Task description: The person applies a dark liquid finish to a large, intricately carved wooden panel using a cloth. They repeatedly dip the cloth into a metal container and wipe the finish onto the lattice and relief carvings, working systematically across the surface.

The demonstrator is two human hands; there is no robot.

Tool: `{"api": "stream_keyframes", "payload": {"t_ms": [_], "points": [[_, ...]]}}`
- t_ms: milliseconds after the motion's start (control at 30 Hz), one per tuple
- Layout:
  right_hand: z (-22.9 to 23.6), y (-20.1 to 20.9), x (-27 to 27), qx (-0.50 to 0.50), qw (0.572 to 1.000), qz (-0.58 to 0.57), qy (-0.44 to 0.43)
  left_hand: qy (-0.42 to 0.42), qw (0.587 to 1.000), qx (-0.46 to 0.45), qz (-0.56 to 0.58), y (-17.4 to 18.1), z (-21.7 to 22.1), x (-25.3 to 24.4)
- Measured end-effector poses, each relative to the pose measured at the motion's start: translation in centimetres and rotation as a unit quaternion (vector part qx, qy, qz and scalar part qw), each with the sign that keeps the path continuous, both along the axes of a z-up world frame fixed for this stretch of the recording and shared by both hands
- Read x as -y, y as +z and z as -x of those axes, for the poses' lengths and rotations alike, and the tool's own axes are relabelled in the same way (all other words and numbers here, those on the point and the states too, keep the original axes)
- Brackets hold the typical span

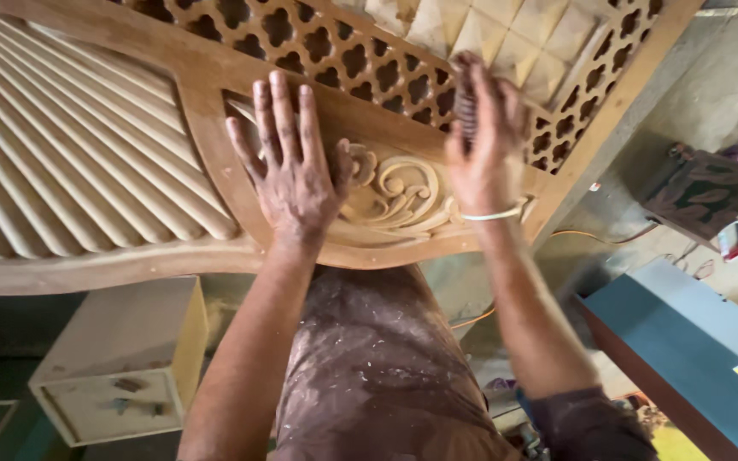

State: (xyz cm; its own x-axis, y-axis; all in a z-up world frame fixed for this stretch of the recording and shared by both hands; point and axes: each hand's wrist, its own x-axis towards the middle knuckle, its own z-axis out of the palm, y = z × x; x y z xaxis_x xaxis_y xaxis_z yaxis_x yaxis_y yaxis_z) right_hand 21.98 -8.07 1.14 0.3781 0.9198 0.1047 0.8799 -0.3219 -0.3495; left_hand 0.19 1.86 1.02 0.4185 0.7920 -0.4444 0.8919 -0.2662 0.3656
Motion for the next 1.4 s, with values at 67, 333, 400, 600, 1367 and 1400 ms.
{"api": "stream_keyframes", "payload": {"t_ms": [67, 333, 400, 600, 1367, 1400], "points": [[3.8, -0.8, -2.9, -0.031, 0.999, 0.013, -0.016, -0.008, 0.999, 0.014, -0.04, 0.1, 0.4, 0.2], [2.1, 0.6, -4.0, 0.05, 0.994, 0.074, 0.061, -0.02, 0.995, 0.071, -0.07, 0.1, 0.8, 0.4], [-0.5, 1.2, 0.1, 0.013, 0.997, 0.069, -0.013, -0.019, 0.991, 0.104, -0.077, 0.1, 1.3, 0.2], [0.8, 1.3, 1.3, -0.026, 0.993, -0.046, -0.107, 0.007, 0.964, 0.264, -0.042, -0.1, 4.0, 0.1], [1.8, 3.4, 6.1, -0.046, 0.988, -0.024, -0.143, 0.017, 0.989, -0.136, -0.055, -0.8, 12.0, -15.1], [-0.2, 4.1, 7.2, -0.111, 0.975, -0.036, -0.188, -0.019, 0.993, -0.117, -0.01, -0.2, 11.7, -15.4]]}}
